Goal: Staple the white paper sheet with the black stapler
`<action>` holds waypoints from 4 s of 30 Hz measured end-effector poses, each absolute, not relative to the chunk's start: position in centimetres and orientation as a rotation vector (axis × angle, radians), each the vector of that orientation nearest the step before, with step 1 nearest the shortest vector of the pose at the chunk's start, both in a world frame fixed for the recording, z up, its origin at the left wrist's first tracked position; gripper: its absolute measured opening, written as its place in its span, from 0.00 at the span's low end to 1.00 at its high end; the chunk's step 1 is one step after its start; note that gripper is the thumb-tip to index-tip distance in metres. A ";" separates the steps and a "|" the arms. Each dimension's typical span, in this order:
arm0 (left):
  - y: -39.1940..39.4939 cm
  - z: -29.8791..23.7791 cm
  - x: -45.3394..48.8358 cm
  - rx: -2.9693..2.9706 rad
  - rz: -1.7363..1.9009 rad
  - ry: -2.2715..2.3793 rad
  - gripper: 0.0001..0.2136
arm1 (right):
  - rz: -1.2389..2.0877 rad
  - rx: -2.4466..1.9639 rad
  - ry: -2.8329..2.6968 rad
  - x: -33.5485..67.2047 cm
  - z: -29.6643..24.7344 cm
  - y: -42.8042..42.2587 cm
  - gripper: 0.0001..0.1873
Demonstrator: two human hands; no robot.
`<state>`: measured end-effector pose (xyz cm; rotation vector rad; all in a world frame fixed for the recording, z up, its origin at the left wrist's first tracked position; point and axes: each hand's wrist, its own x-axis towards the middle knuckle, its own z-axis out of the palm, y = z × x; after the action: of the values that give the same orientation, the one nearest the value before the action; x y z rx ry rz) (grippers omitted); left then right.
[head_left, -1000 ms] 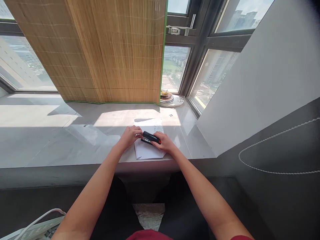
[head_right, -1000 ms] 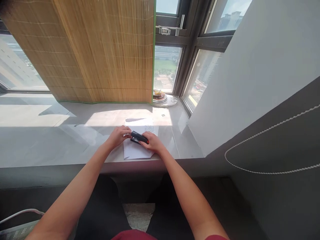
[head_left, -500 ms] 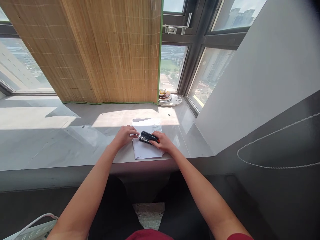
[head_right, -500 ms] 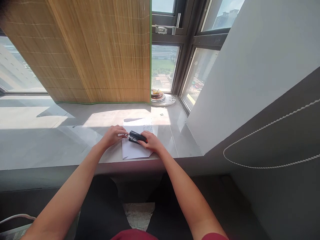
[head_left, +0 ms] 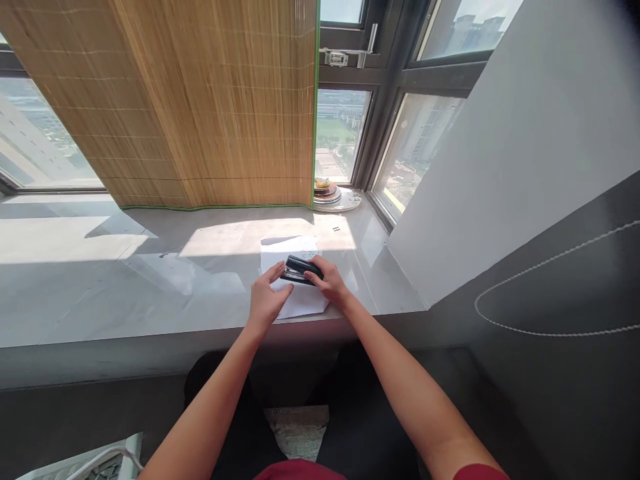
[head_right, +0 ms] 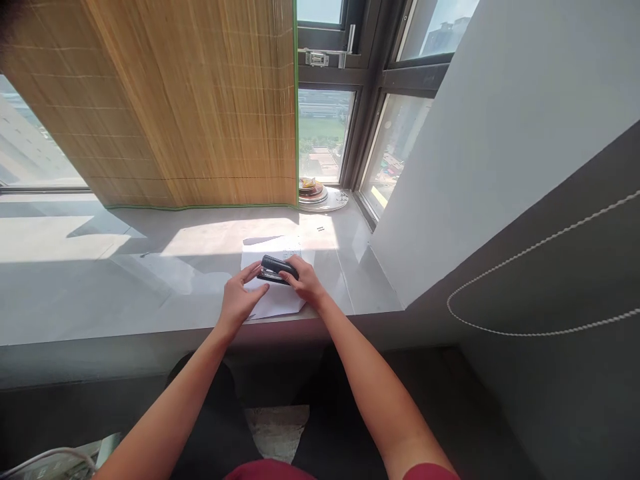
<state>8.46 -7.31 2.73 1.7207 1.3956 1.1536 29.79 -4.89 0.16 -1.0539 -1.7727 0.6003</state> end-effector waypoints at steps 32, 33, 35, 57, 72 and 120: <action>-2.5 1.9 6.0 2.718 0.390 1.287 0.18 | 0.374 -1.256 -1.680 39.2 -0.6 -6.1 0.18; -1.9 2.1 6.5 2.739 0.356 1.150 0.18 | 0.359 -1.246 -1.702 39.1 -0.5 -6.1 0.17; -0.7 2.3 7.7 2.757 0.273 0.878 0.21 | 0.289 -1.238 -1.747 39.0 -0.4 -6.1 0.17; -0.4 1.7 10.4 2.852 0.160 0.569 0.32 | 0.053 -1.252 -1.946 38.7 0.2 -6.9 0.24; -0.5 1.2 10.9 2.669 0.283 0.538 0.27 | -0.098 -1.283 -2.141 38.1 -0.6 -6.8 0.33; 0.1 0.7 10.7 2.779 0.213 0.542 0.32 | -0.201 -1.600 -1.610 37.6 -1.1 -5.1 0.23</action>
<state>10.71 0.08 0.72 2.7790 0.5423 0.2133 37.58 -5.08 -1.11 -1.5999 -1.6101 -0.2010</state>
